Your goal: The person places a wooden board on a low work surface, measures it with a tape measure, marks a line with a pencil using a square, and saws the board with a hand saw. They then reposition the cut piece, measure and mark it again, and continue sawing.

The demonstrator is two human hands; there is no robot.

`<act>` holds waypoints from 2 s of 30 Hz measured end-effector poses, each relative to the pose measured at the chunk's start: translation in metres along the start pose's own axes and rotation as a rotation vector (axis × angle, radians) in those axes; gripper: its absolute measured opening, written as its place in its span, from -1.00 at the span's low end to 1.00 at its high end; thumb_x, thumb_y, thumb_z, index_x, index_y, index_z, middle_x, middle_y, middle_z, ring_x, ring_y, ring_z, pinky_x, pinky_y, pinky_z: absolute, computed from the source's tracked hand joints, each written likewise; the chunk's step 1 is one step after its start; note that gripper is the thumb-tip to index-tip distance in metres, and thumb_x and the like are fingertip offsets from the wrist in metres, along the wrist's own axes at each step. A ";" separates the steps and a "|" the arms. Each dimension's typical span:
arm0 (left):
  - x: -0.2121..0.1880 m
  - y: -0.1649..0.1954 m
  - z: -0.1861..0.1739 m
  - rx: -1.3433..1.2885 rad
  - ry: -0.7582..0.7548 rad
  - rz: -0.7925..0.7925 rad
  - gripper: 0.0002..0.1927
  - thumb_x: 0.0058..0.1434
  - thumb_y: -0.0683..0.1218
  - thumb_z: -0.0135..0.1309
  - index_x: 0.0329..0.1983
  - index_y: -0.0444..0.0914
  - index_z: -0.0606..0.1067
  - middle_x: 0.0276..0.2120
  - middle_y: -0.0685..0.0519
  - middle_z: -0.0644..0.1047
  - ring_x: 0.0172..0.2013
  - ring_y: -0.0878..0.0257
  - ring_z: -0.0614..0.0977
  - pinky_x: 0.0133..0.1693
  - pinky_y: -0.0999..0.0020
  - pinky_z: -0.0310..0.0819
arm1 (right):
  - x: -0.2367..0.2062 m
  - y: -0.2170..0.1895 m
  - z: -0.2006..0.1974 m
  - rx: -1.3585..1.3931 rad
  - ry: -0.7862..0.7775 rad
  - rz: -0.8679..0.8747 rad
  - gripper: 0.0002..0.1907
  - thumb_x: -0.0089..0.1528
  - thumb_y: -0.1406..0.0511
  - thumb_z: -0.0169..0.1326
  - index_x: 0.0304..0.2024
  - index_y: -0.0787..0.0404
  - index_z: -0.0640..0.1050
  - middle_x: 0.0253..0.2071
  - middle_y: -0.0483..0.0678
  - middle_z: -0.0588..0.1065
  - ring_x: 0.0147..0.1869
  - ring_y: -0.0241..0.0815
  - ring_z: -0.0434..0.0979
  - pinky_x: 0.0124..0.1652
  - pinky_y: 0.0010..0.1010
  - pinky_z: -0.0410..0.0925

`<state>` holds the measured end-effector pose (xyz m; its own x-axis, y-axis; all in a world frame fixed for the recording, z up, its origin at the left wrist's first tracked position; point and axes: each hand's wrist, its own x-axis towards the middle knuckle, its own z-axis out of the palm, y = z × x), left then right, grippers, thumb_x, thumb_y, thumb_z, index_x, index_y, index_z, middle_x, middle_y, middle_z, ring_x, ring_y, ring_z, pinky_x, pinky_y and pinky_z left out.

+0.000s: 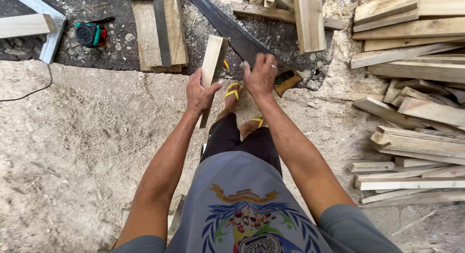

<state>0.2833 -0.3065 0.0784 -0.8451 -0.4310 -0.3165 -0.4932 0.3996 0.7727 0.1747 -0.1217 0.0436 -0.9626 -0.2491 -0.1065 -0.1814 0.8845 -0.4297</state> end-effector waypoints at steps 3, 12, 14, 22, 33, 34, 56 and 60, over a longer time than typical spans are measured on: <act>0.005 -0.013 0.004 0.025 -0.005 -0.024 -0.23 -0.02 0.27 0.33 0.10 -0.34 0.48 -0.05 -0.21 0.52 0.02 -0.07 0.53 0.09 0.07 0.41 | -0.028 0.034 -0.014 -0.192 -0.120 0.081 -0.37 0.13 0.03 0.30 0.00 0.30 0.36 0.03 0.22 0.26 0.19 0.29 0.27 0.20 0.17 0.12; 0.016 -0.041 0.041 0.178 -0.107 -0.166 -0.16 -0.05 0.32 0.32 0.15 -0.27 0.39 -0.09 -0.11 0.40 -0.08 0.01 0.52 -0.05 0.07 0.45 | -0.063 0.109 -0.015 -0.112 0.019 -0.192 -0.72 0.13 0.25 0.24 -0.19 0.20 0.48 -0.10 0.06 0.40 0.12 0.14 0.37 0.17 0.05 0.23; 0.011 -0.045 0.044 0.210 -0.104 -0.136 -0.15 -0.03 0.33 0.33 0.17 -0.26 0.38 -0.09 -0.11 0.39 -0.07 0.02 0.52 -0.05 0.07 0.45 | -0.069 0.119 -0.028 0.229 -0.050 -0.067 -0.77 0.25 0.26 0.22 -0.25 0.25 0.45 -0.23 0.06 0.42 -0.07 0.09 0.43 -0.03 -0.06 0.35; -0.048 -0.047 0.065 0.490 -0.084 0.156 -0.09 -0.08 0.28 0.41 0.21 -0.28 0.37 -0.03 -0.12 0.37 0.01 -0.09 0.43 0.06 -0.10 0.27 | -0.159 0.175 -0.105 0.412 0.110 0.097 -0.67 0.14 0.15 0.34 -0.46 0.23 0.53 -0.49 -0.01 0.45 -0.46 -0.10 0.45 -0.38 -0.23 0.34; -0.120 0.054 0.195 0.594 -0.161 0.581 -0.08 -0.05 0.15 0.38 0.33 -0.26 0.30 0.05 -0.16 0.34 0.09 -0.09 0.35 0.07 -0.08 0.22 | -0.399 0.313 -0.160 0.714 0.250 0.617 -0.68 0.23 0.20 0.33 -0.50 0.28 0.60 -0.58 -0.16 0.39 -0.48 -0.43 0.22 -0.47 -0.45 0.16; -0.113 0.065 0.207 0.604 -0.165 0.617 -0.05 -0.07 0.14 0.38 0.35 -0.28 0.27 0.06 -0.17 0.34 0.08 -0.07 0.35 0.05 -0.07 0.22 | -0.400 0.313 -0.161 0.718 0.270 0.627 -0.70 0.25 0.21 0.30 -0.48 0.28 0.61 -0.58 -0.16 0.40 -0.48 -0.43 0.23 -0.47 -0.47 0.16; 0.112 0.123 0.281 0.585 -0.151 0.993 -0.09 0.26 0.03 0.40 0.60 -0.17 0.22 0.52 -0.15 0.13 0.47 -0.22 0.11 0.46 -0.12 -0.01 | -0.135 0.249 -0.169 0.964 0.237 0.372 -0.78 0.42 0.21 0.02 -0.17 0.20 0.35 -0.48 -0.14 0.38 -0.51 -0.41 0.37 -0.52 -0.57 0.29; 0.111 0.118 0.279 0.568 -0.106 1.019 -0.16 0.31 0.02 0.35 0.58 -0.18 0.23 0.52 -0.16 0.14 0.50 -0.21 0.10 0.50 -0.09 -0.11 | -0.135 0.243 -0.172 1.141 0.341 0.192 -0.72 0.50 0.15 -0.01 -0.11 0.21 0.30 -0.37 -0.14 0.38 -0.36 -0.37 0.45 -0.36 -0.46 0.47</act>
<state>0.0735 -0.0810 -0.0188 -0.9027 0.3558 0.2422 0.4230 0.8369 0.3473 0.2261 0.1947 0.1077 -0.9892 0.1175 -0.0872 0.0872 -0.0049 -0.9962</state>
